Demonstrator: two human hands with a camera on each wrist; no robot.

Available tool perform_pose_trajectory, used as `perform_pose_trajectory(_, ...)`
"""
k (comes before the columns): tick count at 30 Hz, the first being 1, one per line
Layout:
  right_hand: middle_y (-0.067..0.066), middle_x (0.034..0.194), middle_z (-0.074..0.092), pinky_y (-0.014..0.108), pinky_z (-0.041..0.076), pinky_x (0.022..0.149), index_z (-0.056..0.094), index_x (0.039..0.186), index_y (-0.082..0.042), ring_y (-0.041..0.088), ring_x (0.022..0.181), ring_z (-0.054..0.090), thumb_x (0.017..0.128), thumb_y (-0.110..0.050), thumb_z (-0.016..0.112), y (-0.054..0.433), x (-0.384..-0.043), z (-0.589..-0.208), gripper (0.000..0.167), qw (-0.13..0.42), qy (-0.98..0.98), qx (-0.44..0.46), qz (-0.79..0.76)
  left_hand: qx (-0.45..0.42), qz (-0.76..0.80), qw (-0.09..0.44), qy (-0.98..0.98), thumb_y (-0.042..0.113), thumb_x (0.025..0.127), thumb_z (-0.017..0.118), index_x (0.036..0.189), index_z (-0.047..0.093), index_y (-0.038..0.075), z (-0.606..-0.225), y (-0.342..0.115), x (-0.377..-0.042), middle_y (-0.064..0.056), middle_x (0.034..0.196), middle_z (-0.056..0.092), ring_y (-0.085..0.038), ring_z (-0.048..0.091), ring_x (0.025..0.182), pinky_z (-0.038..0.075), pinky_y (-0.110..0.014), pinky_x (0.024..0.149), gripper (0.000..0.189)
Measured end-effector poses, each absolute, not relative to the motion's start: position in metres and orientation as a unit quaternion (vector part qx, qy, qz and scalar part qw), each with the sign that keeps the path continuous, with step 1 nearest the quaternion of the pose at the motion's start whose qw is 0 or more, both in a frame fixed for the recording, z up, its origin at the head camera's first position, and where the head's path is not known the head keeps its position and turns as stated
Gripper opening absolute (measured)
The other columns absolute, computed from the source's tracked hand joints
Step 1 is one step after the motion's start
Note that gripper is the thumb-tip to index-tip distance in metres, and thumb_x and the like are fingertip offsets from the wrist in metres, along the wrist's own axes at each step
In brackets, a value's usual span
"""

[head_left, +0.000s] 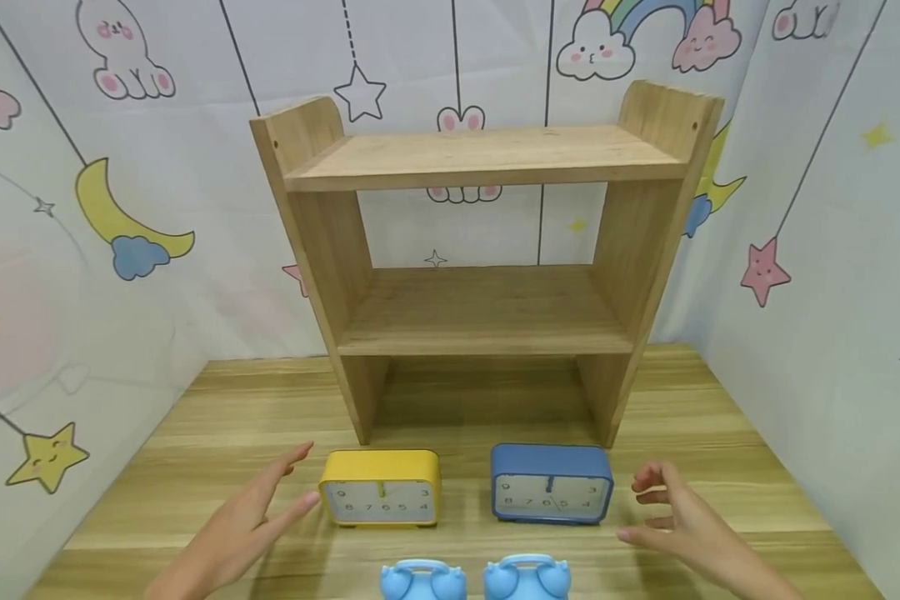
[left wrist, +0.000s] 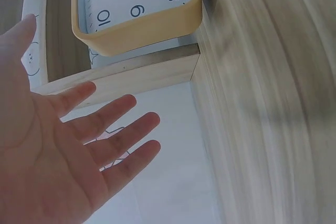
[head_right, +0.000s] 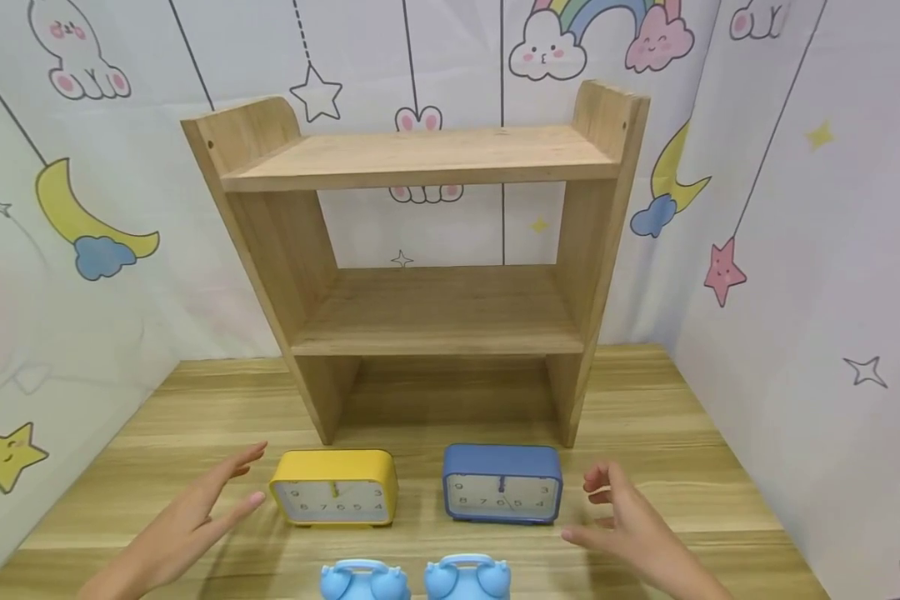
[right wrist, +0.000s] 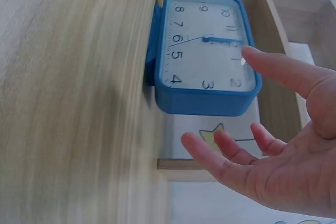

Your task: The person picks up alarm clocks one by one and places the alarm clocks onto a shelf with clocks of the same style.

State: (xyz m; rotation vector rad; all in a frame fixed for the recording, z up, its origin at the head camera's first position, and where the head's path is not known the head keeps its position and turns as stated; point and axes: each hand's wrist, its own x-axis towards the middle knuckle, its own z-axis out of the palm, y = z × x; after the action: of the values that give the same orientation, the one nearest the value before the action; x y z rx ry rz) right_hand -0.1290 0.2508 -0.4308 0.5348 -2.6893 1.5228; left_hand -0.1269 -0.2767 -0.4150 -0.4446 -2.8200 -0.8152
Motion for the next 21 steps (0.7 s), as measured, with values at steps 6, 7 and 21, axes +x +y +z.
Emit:
perform_pose_trajectory(6, 0.011, 0.111, 0.045, 0.031, 0.056, 0.07, 0.04, 0.111, 0.005, 0.001, 0.1, 0.052, 0.082, 0.005, 0.077, 0.255, -0.124, -0.432, 0.047, -0.016, -0.833, 0.262, 0.486, -0.155, -0.288, 0.099, -0.94, 0.036, 0.103, 0.055, 0.154, 0.035, 0.022, -0.418, -0.276, -0.131, -0.007, 0.151, 0.044, -0.036, 0.05, 0.128, 0.044, -0.068, 0.088, 0.057)
perform_pose_trajectory(7, 0.01, 0.11, 0.045, 0.032, 0.057, 0.07, 0.04, 0.11, 0.005, -0.001, 0.1, 0.052, 0.083, 0.008, 0.075, 0.255, -0.124, -0.433, 0.044, -0.018, -0.824, 0.284, 0.49, -0.157, -0.293, 0.1, -0.938, 0.035, 0.103, 0.055, 0.154, 0.035, 0.021, -0.418, -0.275, -0.132, -0.007, 0.151, 0.044, -0.037, 0.051, 0.128, 0.045, -0.068, 0.088, 0.056)
perform_pose_trajectory(21, 0.0, 0.124, 0.054, 0.03, 0.053, 0.085, 0.041, 0.127, 0.009, 0.006, 0.111, 0.052, 0.093, 0.005, 0.063, 0.246, -0.121, -0.436, 0.041, -0.207, -0.726, 0.365, 0.545, -0.135, -0.339, 0.111, -0.924, 0.037, 0.101, 0.06, 0.152, 0.035, 0.015, -0.411, -0.268, -0.147, -0.013, 0.147, 0.047, -0.041, 0.052, 0.125, 0.044, -0.063, 0.095, 0.06)
